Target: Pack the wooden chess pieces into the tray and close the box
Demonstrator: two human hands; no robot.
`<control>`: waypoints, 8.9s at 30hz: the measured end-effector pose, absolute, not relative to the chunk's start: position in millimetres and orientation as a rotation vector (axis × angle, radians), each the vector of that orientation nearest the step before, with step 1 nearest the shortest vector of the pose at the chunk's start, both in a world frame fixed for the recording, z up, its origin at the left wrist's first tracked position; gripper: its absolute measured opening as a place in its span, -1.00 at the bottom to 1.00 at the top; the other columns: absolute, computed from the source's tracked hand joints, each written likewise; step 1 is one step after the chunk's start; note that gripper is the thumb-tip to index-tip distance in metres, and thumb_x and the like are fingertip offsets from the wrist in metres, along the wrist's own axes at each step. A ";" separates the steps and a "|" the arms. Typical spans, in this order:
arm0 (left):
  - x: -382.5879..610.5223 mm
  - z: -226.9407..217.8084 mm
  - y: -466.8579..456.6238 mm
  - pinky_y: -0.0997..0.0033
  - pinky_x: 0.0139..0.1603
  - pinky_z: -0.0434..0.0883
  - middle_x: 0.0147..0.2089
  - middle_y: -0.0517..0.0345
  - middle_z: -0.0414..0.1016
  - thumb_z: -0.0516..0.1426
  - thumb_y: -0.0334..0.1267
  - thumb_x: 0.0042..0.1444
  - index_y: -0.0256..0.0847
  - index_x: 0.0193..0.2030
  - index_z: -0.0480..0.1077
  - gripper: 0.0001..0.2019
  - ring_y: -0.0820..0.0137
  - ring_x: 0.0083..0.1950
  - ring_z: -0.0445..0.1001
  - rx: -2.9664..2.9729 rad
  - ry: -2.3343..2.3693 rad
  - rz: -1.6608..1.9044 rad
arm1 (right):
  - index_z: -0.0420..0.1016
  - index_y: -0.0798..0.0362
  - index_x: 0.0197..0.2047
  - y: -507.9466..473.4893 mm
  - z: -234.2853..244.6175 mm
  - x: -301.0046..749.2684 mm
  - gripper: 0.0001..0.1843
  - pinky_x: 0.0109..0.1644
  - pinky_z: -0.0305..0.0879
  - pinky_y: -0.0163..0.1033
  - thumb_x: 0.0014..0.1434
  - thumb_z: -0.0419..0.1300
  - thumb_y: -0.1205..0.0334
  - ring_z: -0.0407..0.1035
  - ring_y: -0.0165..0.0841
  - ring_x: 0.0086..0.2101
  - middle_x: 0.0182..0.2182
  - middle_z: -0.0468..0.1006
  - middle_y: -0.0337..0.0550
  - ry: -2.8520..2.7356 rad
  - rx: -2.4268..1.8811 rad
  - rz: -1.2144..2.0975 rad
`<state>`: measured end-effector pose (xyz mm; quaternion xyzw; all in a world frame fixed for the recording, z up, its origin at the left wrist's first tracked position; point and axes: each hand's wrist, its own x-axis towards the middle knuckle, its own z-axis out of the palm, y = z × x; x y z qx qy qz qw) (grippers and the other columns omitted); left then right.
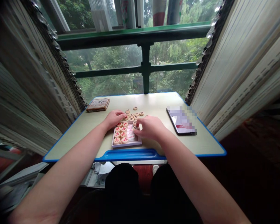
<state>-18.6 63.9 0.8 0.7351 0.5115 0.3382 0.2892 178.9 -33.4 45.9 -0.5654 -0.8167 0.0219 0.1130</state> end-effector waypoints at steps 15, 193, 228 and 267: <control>-19.4 2.2 62.7 0.47 -0.50 0.18 -0.59 0.18 0.41 0.13 -0.08 -0.11 -0.29 -0.52 0.47 -0.72 0.49 -0.53 0.27 1.864 1.438 0.895 | 0.49 -0.02 -0.29 -32.7 45.9 179.9 -0.67 -0.43 -0.04 -0.31 0.04 0.13 -0.08 0.28 -0.38 -0.47 -0.47 0.50 -0.19 -2.420 -1.642 0.067; -2.0 47.9 -0.7 0.43 -0.29 0.27 -0.38 0.13 0.46 0.24 -0.10 -0.08 -0.16 -0.36 0.55 -0.79 0.39 -0.30 0.36 2.590 0.811 0.378 | 0.57 0.01 -0.35 -20.5 49.4 191.2 -0.67 -0.43 0.06 -0.30 0.15 0.03 0.05 0.39 -0.33 -0.41 -0.42 0.60 -0.12 -1.891 -1.881 0.077; 3.0 42.9 -0.3 0.46 -0.33 0.26 -0.47 0.14 0.49 0.19 -0.09 0.01 -0.21 -0.49 0.52 -0.76 0.44 -0.38 0.38 2.774 0.798 0.326 | 0.51 0.04 -0.50 -21.4 46.3 192.0 -0.66 -0.46 -0.03 -0.31 0.12 0.03 0.07 0.24 -0.40 -0.56 -0.60 0.49 -0.18 -1.751 -1.694 -0.035; -22.8 64.7 -2.7 0.50 -0.27 0.33 -0.29 0.14 0.42 0.19 -0.21 -0.04 -0.17 -0.31 0.56 -0.83 0.44 -0.28 0.39 2.462 0.736 0.173 | 0.54 0.05 -0.45 -14.9 41.3 192.3 -0.63 -0.42 0.03 -0.31 0.17 0.00 0.06 0.34 -0.37 -0.49 -0.52 0.56 -0.13 -1.798 -1.755 -0.006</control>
